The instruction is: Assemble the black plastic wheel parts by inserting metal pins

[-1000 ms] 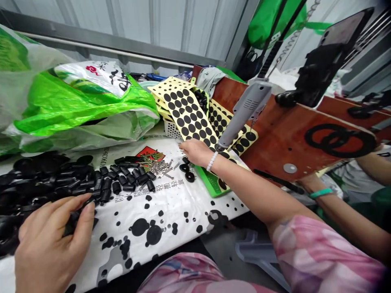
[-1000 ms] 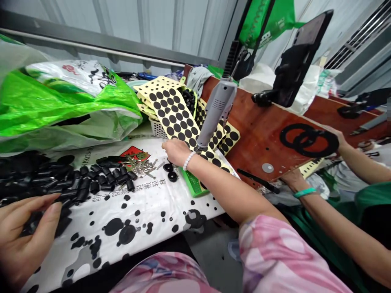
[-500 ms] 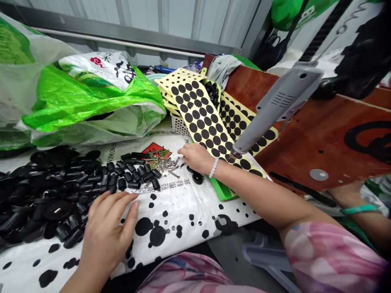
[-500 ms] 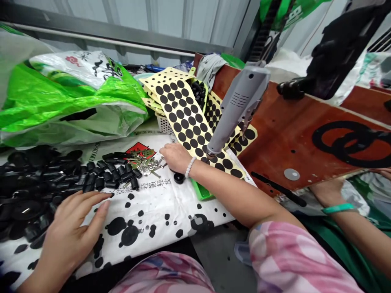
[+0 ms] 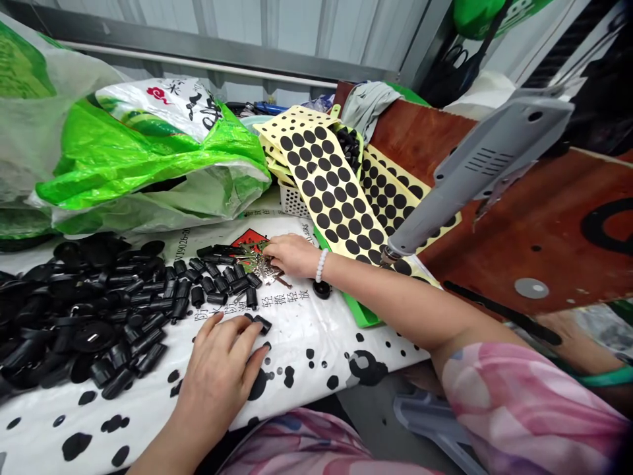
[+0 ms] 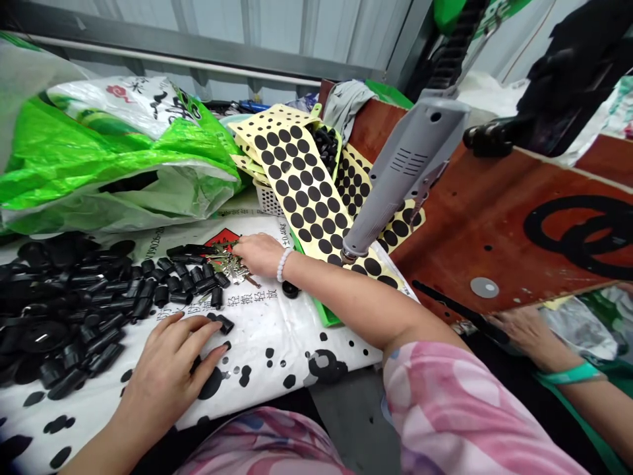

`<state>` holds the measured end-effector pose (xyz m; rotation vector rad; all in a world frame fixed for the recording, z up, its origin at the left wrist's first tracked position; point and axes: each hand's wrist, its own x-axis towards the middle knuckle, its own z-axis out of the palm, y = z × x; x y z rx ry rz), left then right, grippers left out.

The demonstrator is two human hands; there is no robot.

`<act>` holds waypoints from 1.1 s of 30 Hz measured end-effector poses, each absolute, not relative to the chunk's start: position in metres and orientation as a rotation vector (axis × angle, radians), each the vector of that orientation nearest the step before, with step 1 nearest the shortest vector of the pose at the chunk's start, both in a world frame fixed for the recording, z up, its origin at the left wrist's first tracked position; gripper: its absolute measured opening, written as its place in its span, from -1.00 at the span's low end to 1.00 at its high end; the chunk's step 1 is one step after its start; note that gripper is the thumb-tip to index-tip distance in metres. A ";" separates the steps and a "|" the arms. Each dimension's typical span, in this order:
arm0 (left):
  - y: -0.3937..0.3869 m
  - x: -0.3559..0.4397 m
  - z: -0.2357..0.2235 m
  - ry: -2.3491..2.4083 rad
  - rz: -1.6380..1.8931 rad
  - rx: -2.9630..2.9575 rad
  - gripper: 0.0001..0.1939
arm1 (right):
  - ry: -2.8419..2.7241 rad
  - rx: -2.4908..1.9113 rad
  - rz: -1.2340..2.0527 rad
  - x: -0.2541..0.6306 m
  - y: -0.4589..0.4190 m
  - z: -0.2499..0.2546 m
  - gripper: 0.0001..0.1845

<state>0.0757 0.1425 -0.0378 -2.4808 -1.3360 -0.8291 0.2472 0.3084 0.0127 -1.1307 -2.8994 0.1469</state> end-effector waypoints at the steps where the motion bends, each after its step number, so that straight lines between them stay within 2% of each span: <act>1: 0.143 0.077 -0.037 -1.347 -0.819 -2.483 -0.77 | -2.905 -1.116 0.165 0.244 0.310 0.009 -0.81; 6: 0.142 0.079 -0.035 -1.399 -0.810 -2.508 -0.78 | -2.849 -1.126 0.288 0.243 0.307 0.003 -0.86; 11: 0.143 0.076 -0.036 -1.391 -0.849 -2.530 -0.77 | -2.672 -1.182 0.493 0.257 0.293 0.020 -0.86; 16: 0.143 0.077 -0.026 -1.528 -1.085 -2.510 -0.74 | -2.572 -1.133 0.812 0.264 0.248 0.036 -0.84; 20: 0.136 0.083 -0.011 -1.790 -1.330 -2.573 -0.90 | -2.485 -0.862 0.981 0.263 0.201 0.037 -0.92; 25: 0.126 0.089 -0.003 -2.045 -1.445 -2.676 -0.78 | -2.204 -0.880 1.193 0.262 0.169 0.018 -0.90; 28: 0.125 0.086 -0.004 -2.406 -1.690 -2.572 -0.71 | -2.070 -0.807 1.078 0.262 0.161 0.004 -0.83; 33: 0.131 0.081 -0.008 -2.942 -1.941 -2.498 -0.59 | -2.176 -0.514 0.526 0.262 0.160 -0.005 -0.81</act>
